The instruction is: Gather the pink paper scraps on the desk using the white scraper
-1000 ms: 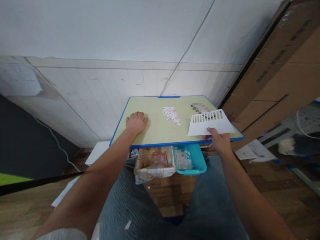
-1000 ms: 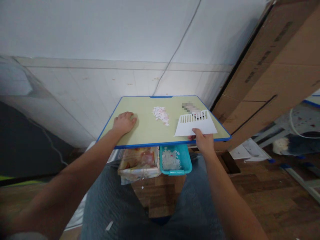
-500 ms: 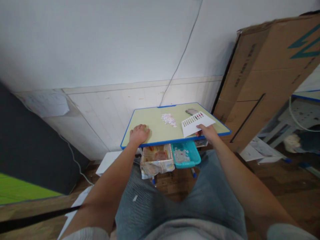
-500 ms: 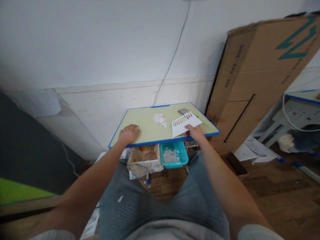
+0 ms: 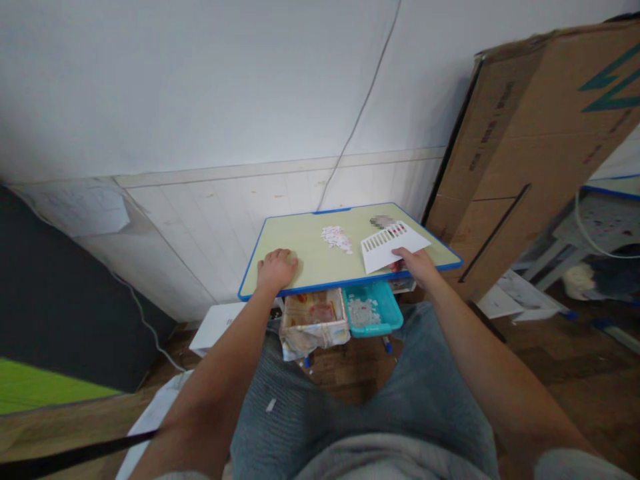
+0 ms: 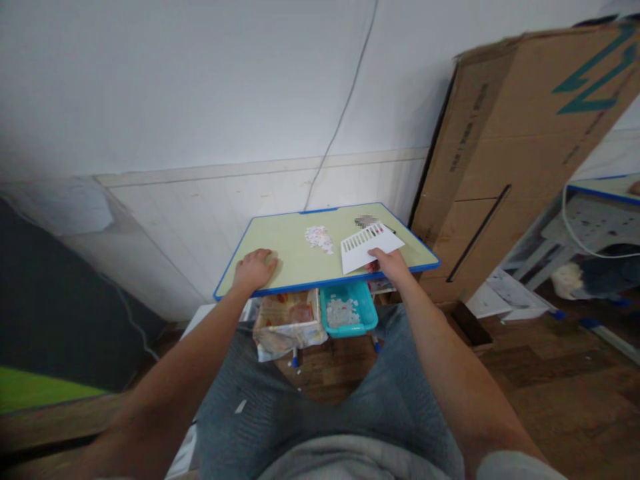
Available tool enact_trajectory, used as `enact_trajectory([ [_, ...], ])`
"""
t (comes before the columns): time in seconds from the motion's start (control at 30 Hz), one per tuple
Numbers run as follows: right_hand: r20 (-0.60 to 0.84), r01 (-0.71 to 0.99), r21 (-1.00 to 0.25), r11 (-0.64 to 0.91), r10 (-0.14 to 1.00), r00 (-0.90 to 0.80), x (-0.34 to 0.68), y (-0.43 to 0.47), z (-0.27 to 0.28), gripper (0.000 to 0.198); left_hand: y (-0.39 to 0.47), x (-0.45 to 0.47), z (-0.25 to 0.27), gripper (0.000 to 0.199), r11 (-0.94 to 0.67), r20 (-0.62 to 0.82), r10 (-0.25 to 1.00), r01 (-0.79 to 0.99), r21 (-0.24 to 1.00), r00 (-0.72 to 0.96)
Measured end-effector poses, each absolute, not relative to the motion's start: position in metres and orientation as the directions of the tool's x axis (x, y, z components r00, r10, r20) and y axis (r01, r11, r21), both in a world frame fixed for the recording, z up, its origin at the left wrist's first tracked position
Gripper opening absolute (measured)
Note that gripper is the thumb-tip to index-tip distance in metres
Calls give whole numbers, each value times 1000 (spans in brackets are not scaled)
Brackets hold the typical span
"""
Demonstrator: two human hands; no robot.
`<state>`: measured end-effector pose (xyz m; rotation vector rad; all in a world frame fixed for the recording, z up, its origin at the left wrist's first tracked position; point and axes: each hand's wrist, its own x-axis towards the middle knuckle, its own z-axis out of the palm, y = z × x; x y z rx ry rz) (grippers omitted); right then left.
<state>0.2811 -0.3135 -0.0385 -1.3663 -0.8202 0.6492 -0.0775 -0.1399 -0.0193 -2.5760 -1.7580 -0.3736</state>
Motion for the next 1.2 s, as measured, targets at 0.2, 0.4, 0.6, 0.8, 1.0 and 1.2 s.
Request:
enact_trajectory([
  [0.2, 120, 45, -992, 116, 789, 603, 284, -319, -37, 23, -161, -88, -23, 41, -408, 246, 905, 874, 264, 347],
  [0.4, 93, 9, -993, 116, 747, 658, 289, -313, -40, 21, -228, -153, -56, 16, -526, 419, 830, 770, 363, 369],
  [0.6, 140, 20, -983, 183, 672, 727, 270, -322, -38, 25, -289, -196, -59, 17, -589, 346, 799, 754, 289, 492],
  [0.8, 292, 127, -950, 285, 672, 680, 196, -375, -52, 31, -346, -221, -77, 20, -589, -82, 765, 746, 311, 639],
  [1.0, 338, 143, -934, 328, 679, 652, 163, -391, -54, 39, -363, -221, -87, 30, -575, -206, 752, 775, 262, 627],
  [1.2, 346, 124, -922, 367, 639, 687, 183, -389, -51, 31, -364, -216, -96, 21, -624, -206, 722, 750, 220, 660],
])
